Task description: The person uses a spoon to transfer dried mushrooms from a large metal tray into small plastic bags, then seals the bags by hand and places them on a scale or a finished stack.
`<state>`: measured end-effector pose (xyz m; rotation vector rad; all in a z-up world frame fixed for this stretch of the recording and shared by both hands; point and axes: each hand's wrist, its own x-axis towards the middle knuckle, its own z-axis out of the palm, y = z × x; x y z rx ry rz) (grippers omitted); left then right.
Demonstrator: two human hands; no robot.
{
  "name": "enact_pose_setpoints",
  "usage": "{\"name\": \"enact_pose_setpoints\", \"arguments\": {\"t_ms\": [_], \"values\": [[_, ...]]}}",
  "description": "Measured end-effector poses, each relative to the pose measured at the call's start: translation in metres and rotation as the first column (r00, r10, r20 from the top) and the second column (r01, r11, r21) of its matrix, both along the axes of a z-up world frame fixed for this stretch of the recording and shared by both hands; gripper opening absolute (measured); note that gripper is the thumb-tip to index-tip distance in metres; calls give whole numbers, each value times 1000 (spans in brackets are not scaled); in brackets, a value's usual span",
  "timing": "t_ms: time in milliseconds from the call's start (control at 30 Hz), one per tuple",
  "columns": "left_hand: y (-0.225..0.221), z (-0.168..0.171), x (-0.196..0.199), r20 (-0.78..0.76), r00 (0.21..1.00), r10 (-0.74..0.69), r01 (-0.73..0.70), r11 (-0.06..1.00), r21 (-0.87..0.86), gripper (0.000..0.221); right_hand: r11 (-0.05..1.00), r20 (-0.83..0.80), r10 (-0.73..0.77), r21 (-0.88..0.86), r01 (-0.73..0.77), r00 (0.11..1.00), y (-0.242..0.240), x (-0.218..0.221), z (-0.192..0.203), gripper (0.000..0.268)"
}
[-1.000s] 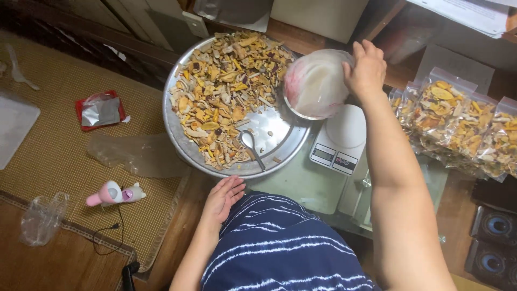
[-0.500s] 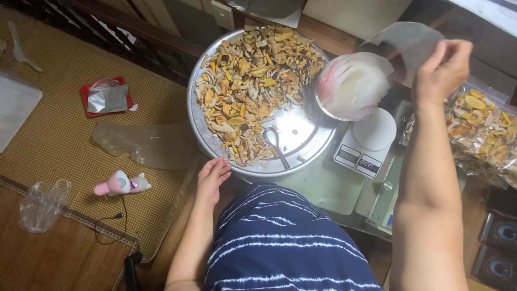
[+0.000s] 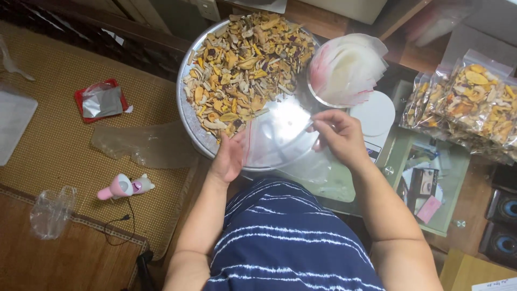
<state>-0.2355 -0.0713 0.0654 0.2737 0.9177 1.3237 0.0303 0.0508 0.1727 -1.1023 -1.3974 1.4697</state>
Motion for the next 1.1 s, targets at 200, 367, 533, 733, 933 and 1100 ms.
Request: {"name": "enact_pose_setpoints", "arguments": {"t_ms": [200,367,533,733,933,1100], "values": [[-9,6,6,-149,953,-264,269,963,14,47,984,109,68,-169,-49,992,-13,16,-14,10],[-25,13,28,-229,904,-360,373,928,16,47,967,180,100,-250,-52,979,-16,31,-25,13],[-32,-8,38,-189,937,-294,292,956,-39,40,950,149,123,-304,-73,981,-21,35,-38,14],[-43,2,45,-194,944,-268,263,963,-53,41,941,159,148,-326,-90,976,-18,42,-50,14],[-48,-1,54,-298,942,-156,128,985,-113,12,988,385,144,-110,-109,912,-20,45,-57,24],[-43,4,65,-444,896,25,-32,999,-9,13,801,494,-156,570,-183,856,-40,30,-48,34]]}}
